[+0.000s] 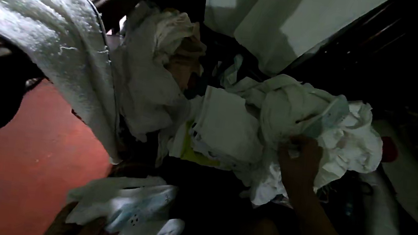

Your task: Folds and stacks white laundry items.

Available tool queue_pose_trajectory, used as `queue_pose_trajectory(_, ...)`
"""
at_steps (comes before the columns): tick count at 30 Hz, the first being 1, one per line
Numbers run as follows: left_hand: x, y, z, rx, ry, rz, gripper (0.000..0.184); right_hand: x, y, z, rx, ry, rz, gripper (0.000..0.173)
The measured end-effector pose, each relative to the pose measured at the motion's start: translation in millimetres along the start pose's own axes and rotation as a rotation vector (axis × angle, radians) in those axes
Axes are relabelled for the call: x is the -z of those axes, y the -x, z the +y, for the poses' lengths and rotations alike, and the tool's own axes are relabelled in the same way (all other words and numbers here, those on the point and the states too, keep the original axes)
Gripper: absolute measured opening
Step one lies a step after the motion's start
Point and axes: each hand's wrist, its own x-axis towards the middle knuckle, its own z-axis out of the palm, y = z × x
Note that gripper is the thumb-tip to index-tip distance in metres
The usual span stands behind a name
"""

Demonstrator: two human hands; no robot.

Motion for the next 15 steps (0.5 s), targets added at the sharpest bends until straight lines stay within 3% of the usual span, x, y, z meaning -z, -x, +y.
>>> queue_pose_trajectory(4,-6.4,1.7,5.3,0.014,-0.061,-0.002,0.062,-9.8,7.3,23.1,-0.127,0.081,-0.012,0.053)
queue_pose_trajectory(7,-4.1,3.0,9.6,-0.034,-0.079,-0.085,0.061,-7.8,-1.8,29.6,-0.091,0.146,0.009,0.054)
queue_pose_trajectory(11,-5.9,6.3,20.5,-0.077,-0.1,-0.2,0.044,6.3,-8.8,26.8,-0.001,0.175,-0.007,0.035)
queue_pose_trajectory(13,-18.8,8.5,31.0,-0.037,-0.139,-0.155,0.043,17.3,-5.6,20.6,-0.037,0.112,0.038,0.032)
queue_pose_trajectory(15,-34.3,8.2,43.8,-0.05,-0.144,-0.177,0.04,33.7,8.5,9.7,-0.043,-0.112,0.159,0.033)
